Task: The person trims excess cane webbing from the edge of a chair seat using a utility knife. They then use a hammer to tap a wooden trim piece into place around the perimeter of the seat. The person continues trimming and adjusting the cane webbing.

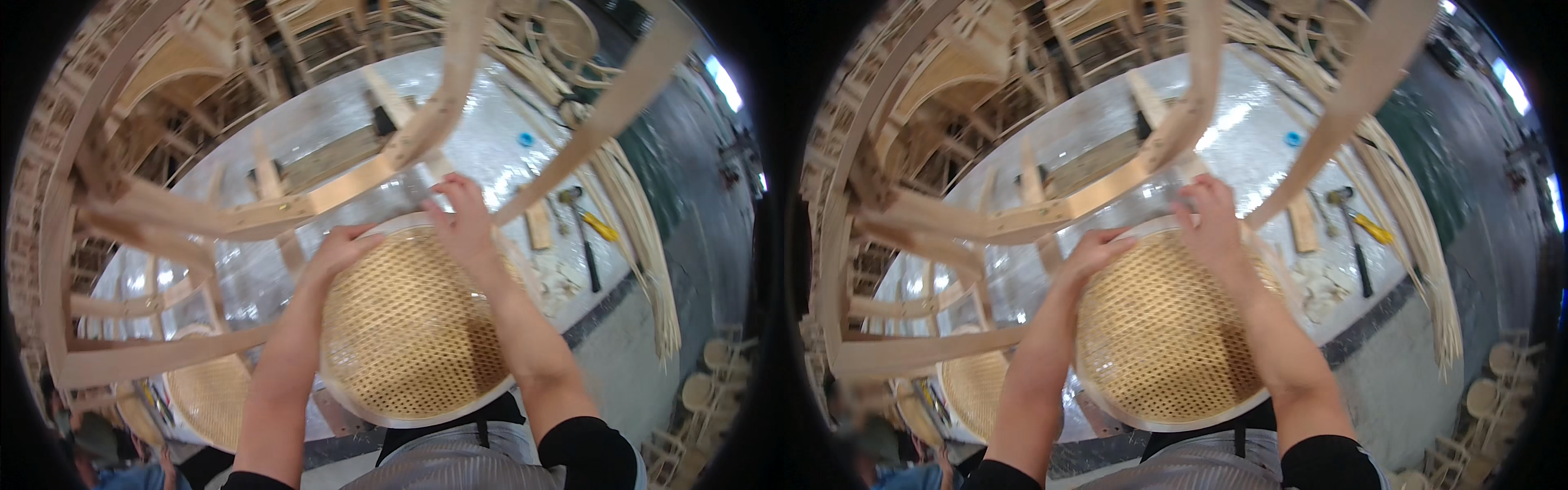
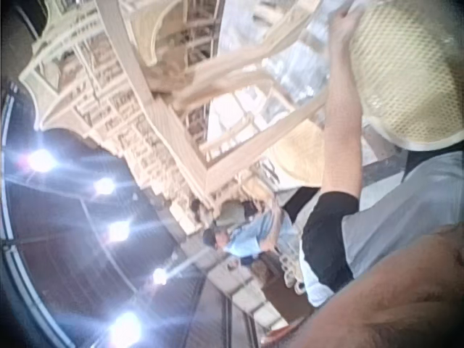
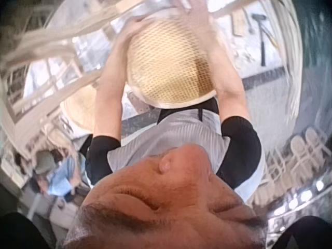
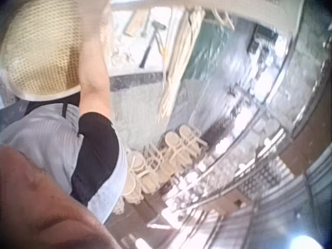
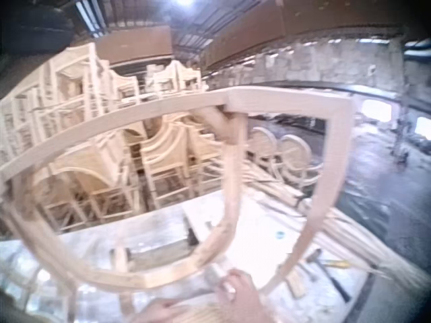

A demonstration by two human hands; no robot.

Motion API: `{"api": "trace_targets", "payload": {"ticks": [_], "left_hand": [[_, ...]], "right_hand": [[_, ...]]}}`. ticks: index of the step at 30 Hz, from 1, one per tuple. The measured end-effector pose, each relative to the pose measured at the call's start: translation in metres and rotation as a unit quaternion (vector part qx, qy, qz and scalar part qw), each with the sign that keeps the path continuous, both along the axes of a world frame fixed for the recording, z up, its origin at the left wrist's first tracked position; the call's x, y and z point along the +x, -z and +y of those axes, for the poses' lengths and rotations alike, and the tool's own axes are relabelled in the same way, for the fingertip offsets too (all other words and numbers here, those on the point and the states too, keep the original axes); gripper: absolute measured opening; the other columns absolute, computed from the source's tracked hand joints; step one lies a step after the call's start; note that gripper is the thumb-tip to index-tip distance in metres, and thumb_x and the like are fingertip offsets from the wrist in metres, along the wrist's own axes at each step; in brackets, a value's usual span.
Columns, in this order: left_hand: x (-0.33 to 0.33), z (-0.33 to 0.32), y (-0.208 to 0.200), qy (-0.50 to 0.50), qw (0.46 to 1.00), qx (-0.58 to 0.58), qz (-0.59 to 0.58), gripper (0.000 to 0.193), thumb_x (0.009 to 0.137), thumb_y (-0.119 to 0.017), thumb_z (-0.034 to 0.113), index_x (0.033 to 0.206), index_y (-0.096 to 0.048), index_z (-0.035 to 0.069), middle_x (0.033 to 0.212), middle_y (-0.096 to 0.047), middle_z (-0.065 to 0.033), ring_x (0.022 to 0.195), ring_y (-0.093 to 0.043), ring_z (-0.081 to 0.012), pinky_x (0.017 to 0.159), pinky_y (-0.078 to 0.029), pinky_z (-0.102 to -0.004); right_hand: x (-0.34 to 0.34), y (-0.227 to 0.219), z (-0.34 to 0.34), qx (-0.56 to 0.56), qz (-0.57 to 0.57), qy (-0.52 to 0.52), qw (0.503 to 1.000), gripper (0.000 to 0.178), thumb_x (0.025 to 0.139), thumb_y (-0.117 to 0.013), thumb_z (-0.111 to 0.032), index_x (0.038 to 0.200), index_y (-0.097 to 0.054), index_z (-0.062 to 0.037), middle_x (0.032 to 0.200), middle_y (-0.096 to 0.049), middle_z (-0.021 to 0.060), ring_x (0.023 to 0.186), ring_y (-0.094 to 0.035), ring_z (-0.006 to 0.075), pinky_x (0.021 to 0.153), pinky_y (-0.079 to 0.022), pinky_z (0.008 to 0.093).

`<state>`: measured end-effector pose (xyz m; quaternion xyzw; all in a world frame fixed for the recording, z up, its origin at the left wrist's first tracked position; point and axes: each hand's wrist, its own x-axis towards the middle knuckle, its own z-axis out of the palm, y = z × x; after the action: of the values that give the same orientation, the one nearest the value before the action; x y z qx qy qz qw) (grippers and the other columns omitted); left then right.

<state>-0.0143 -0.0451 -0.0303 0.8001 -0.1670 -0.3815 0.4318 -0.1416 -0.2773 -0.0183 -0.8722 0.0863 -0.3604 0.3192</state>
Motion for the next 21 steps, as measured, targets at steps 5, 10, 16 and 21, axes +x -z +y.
{"api": "trace_targets", "payload": {"ticks": [5,10,16,21], "left_hand": [[-0.008,0.016,-0.012,-0.08,0.996,-0.012,0.045,0.056,0.096,-0.081,0.035,0.139,-0.074,0.0,0.122,-0.08,-0.0137,0.111,-0.074,-0.0206,0.099,-0.056,-0.0361],[-0.012,-0.003,-0.011,-0.061,0.996,-0.031,0.062,0.058,0.097,-0.081,0.033,0.143,-0.071,-0.001,0.126,-0.079,-0.0134,0.11,-0.073,-0.0195,0.098,-0.056,-0.0355],[-0.01,0.017,-0.018,-0.059,0.997,-0.033,0.03,0.044,0.105,-0.07,0.029,0.142,-0.073,0.005,0.129,-0.079,-0.0112,0.113,-0.071,-0.0185,0.099,-0.055,-0.0348],[-0.009,0.015,-0.017,-0.117,0.99,-0.066,0.041,0.037,0.108,-0.063,0.024,0.134,-0.077,0.001,0.122,-0.08,-0.0123,0.109,-0.072,-0.0182,0.096,-0.057,-0.0338]], "right_hand": [[-0.109,-0.031,-0.004,0.128,-0.037,0.016,0.991,0.02,0.099,-0.076,-0.013,0.118,-0.074,-0.0048,0.12,-0.071,0.0159,0.109,-0.071,0.031,0.096,-0.056,0.04],[-0.224,0.036,-0.172,0.09,0.095,0.334,0.933,0.026,0.103,-0.072,-0.018,0.123,-0.074,-0.0016,0.108,-0.076,0.0156,0.097,-0.073,0.0285,0.088,-0.058,0.0403],[-0.248,0.098,-0.242,-0.063,0.366,0.297,0.88,0.045,0.095,-0.079,-0.031,0.129,-0.07,-0.0025,0.116,-0.073,0.0229,0.109,-0.07,0.0431,0.096,-0.055,0.051],[-0.256,0.082,-0.264,-0.046,0.299,0.246,0.921,0.033,0.105,-0.068,-0.027,0.123,-0.067,0.0017,0.101,-0.072,0.0226,0.095,-0.07,0.0439,0.086,-0.054,0.0483]]}}
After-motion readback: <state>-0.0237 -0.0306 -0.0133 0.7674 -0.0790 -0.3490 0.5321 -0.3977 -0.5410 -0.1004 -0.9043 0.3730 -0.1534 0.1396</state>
